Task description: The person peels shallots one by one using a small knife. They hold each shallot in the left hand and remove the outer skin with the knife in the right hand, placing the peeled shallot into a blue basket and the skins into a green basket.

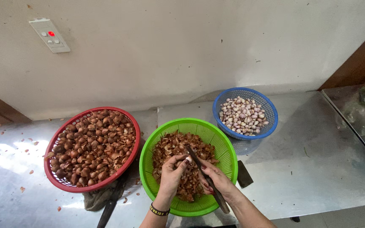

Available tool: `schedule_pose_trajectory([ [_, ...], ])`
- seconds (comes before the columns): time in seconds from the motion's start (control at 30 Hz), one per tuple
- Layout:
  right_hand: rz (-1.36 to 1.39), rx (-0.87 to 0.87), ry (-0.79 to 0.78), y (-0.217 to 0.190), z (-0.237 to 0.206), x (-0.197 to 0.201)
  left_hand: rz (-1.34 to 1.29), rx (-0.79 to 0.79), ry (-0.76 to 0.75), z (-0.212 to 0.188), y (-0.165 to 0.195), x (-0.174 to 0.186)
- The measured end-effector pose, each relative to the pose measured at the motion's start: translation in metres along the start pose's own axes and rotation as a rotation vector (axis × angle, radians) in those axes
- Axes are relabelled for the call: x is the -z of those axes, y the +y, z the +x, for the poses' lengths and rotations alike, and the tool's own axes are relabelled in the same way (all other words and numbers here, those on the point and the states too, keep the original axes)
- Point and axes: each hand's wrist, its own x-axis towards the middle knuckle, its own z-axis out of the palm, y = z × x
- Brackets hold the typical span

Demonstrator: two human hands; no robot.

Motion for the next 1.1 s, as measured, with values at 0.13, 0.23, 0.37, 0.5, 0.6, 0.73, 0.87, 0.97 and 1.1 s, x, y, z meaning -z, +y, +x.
schedule_pose_trajectory([
  [0.13,-0.008,0.016,-0.002,0.002,0.001,0.002,-0.027,0.059,0.032,0.001,0.0,-0.001],
  [0.23,-0.219,0.022,0.115,0.016,0.006,0.005,0.039,-0.042,0.056,0.002,-0.003,-0.006],
  [0.37,-0.4,0.176,0.152,0.038,0.011,0.011,0.129,-0.146,0.101,-0.001,-0.006,-0.011],
  [0.5,-0.42,0.212,0.186,0.049,0.018,0.017,0.204,-0.15,0.161,-0.005,-0.007,-0.014],
  [0.6,-0.363,0.085,0.222,0.041,0.019,0.021,0.124,-0.136,0.145,-0.005,-0.004,-0.014],
  [0.73,-0.334,-0.025,0.249,0.027,0.016,0.019,-0.035,-0.02,0.126,-0.002,-0.001,-0.01],
  [0.87,-0.376,0.187,0.123,0.027,0.01,0.005,-0.174,0.076,0.109,0.0,-0.005,-0.006],
  [0.97,-0.304,0.123,0.123,0.024,0.009,-0.002,-0.398,0.125,0.017,0.005,-0.01,-0.004],
  [1.1,0.016,0.051,0.036,0.015,0.006,-0.005,-0.561,0.182,-0.052,0.004,-0.016,-0.002],
])
